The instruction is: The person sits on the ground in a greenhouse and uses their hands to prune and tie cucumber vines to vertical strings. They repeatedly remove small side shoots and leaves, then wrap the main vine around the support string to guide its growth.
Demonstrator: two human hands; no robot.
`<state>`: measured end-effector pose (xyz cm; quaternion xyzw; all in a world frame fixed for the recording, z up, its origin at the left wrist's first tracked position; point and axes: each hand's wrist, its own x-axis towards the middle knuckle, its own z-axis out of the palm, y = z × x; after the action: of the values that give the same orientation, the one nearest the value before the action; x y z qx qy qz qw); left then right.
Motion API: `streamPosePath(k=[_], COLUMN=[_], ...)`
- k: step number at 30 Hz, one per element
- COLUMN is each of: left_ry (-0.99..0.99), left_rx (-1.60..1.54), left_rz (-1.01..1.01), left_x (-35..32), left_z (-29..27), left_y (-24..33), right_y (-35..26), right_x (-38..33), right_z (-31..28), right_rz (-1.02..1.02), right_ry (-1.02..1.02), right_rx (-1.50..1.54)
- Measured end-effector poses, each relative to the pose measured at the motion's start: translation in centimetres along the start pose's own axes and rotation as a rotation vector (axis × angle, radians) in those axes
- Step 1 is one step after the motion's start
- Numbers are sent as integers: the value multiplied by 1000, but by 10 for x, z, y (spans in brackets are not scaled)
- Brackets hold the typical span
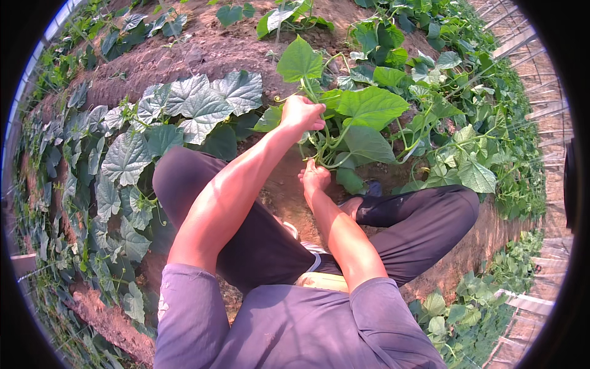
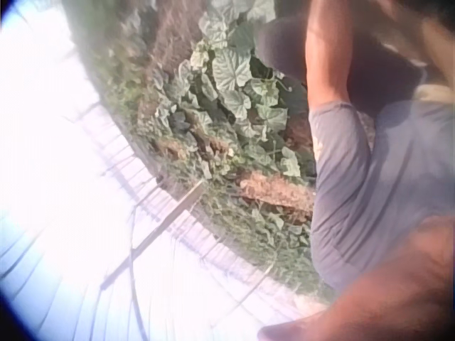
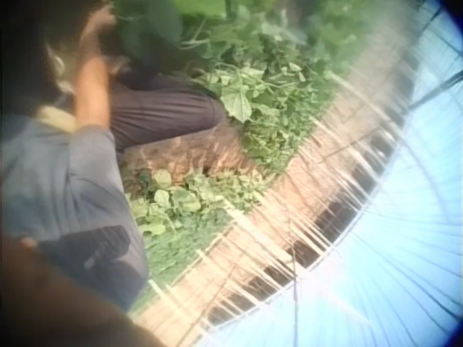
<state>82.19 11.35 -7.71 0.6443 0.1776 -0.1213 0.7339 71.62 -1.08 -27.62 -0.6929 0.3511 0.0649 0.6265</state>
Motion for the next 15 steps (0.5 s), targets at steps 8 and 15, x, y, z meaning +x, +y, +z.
streamPosePath(k=[8,15], left_ry=[-95,-137], left_rx=[-78,-62], left_rz=[25,11], left_x=[-2,-4], left_z=[3,10], left_y=[9,14], right_y=[55,83], right_x=[32,32], right_z=[-36,-68], right_rz=[-656,-47], right_ry=[1,-442], right_rx=[-165,-461])
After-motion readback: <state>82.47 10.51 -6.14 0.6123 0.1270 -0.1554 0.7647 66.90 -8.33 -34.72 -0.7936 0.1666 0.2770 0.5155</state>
